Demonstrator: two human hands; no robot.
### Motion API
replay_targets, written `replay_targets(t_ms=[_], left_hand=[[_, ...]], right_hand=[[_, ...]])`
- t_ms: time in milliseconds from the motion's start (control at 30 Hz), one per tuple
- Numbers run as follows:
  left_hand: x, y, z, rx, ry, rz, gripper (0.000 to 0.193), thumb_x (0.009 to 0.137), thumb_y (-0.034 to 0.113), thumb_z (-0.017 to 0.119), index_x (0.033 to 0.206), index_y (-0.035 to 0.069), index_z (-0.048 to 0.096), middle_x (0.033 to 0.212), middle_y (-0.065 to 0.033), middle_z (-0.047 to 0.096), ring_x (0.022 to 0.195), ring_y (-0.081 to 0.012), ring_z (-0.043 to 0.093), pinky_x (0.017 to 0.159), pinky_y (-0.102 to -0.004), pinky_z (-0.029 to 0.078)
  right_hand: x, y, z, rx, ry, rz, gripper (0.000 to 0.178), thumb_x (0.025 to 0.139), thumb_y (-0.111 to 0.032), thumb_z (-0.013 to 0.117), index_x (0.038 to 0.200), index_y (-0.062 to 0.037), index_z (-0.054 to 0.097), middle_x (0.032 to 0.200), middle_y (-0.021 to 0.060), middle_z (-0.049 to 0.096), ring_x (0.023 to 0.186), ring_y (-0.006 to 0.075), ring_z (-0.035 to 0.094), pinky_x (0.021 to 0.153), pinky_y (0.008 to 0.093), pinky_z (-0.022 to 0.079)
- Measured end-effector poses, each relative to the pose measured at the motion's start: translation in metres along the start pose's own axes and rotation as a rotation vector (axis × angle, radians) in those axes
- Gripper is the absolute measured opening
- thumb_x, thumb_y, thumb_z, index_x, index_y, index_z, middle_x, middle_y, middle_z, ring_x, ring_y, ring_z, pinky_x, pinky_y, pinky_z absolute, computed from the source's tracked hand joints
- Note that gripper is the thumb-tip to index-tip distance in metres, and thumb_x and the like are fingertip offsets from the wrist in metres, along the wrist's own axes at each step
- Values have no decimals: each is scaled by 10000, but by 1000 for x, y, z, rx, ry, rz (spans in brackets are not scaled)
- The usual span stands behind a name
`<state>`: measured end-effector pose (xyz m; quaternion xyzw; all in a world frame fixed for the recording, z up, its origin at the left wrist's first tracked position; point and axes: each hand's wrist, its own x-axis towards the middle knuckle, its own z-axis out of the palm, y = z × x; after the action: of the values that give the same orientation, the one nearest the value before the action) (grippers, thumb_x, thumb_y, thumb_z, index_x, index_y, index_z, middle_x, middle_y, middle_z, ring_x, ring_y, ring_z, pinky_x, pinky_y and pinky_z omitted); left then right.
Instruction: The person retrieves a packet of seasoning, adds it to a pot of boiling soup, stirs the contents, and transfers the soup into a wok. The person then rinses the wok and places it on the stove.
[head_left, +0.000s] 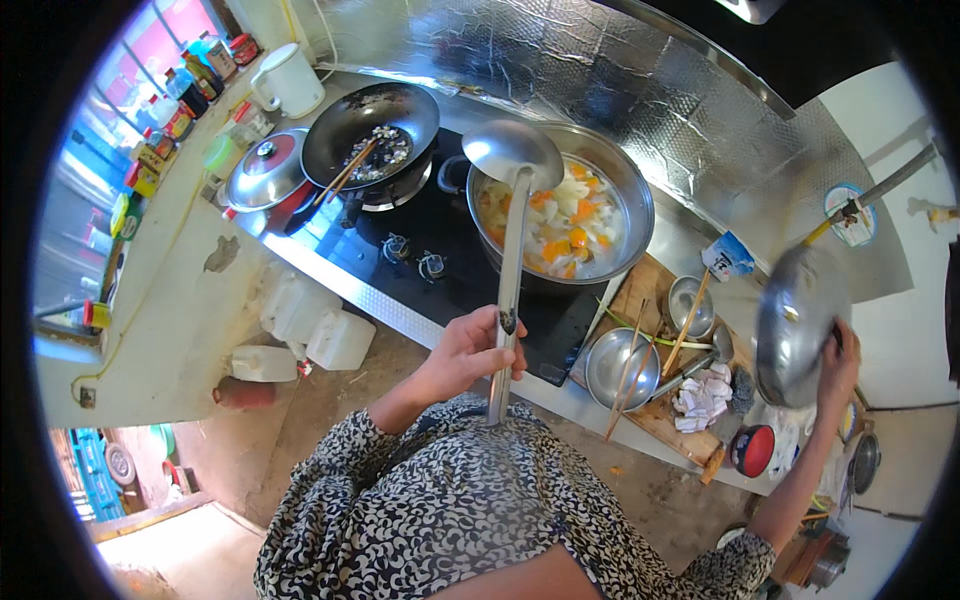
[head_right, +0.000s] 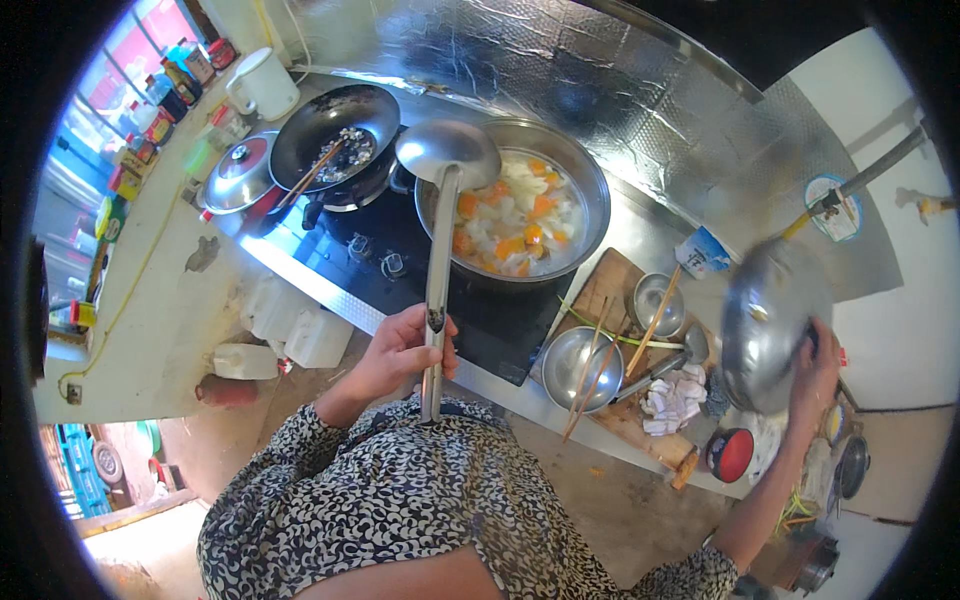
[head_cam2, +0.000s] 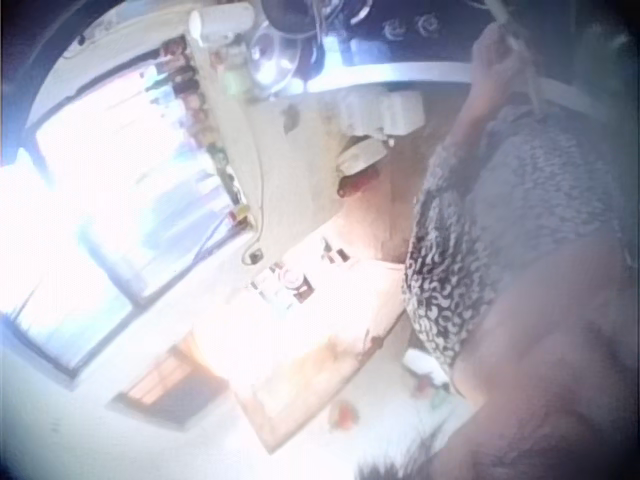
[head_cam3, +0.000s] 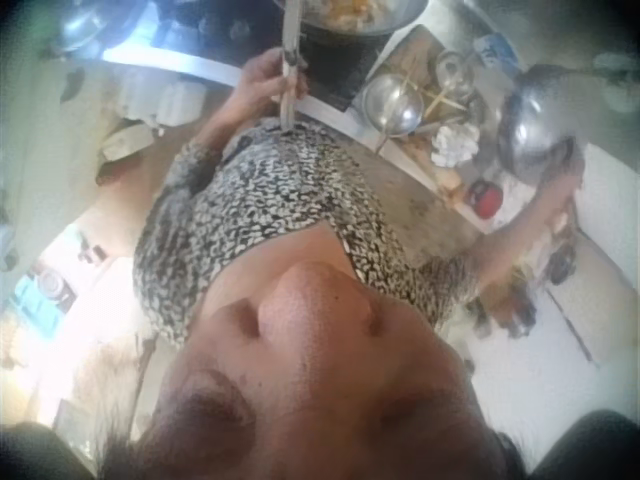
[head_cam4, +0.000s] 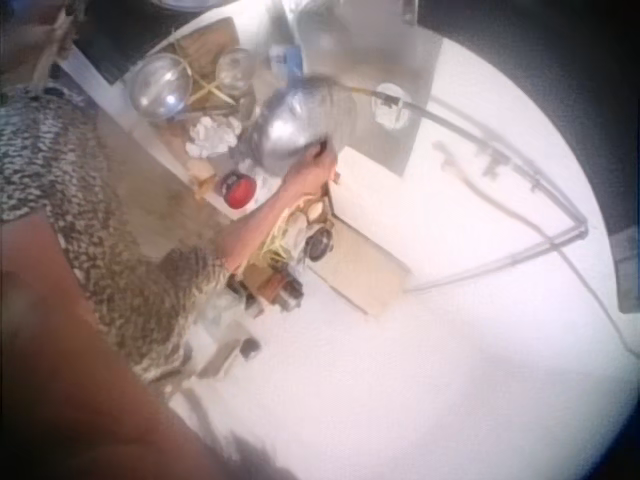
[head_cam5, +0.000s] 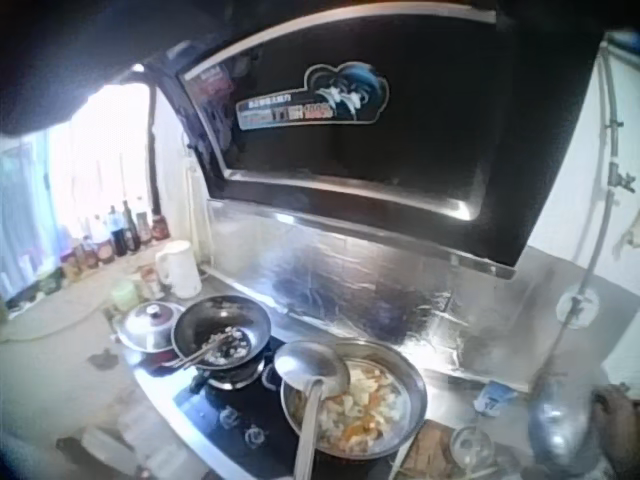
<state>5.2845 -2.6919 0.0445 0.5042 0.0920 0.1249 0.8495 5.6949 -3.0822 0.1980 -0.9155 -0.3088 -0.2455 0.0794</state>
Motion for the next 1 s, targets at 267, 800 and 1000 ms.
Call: replay_targets(t_ms=[267,800,1000], left_hand=[[-32,20,-51,33,-6,17,299,883,92,652,1141,20,519,882,-92,678,773,-140,656,706,-278,527],[-57,26,-88,53,10,-9,328,863,151,682,1125,22,533,863,-84,678,792,-146,666,751,-283,540],[-49,23,-86,58,-29,3,336,867,178,695,1118,22,534,843,-80,679,776,-144,665,731,-281,537]], right_hand=[[76,-248,45,320,-40,-445,326,838,-58,631,1160,-97,664,1179,169,624,1060,362,607,911,405,488],[124,-187,69,1014,-232,41,346,945,-95,579,1279,-7,578,1156,69,646,1020,125,603,893,263,480],[125,-227,59,895,-240,-33,309,957,-124,575,1251,-32,605,1128,43,651,967,112,603,854,274,483]])
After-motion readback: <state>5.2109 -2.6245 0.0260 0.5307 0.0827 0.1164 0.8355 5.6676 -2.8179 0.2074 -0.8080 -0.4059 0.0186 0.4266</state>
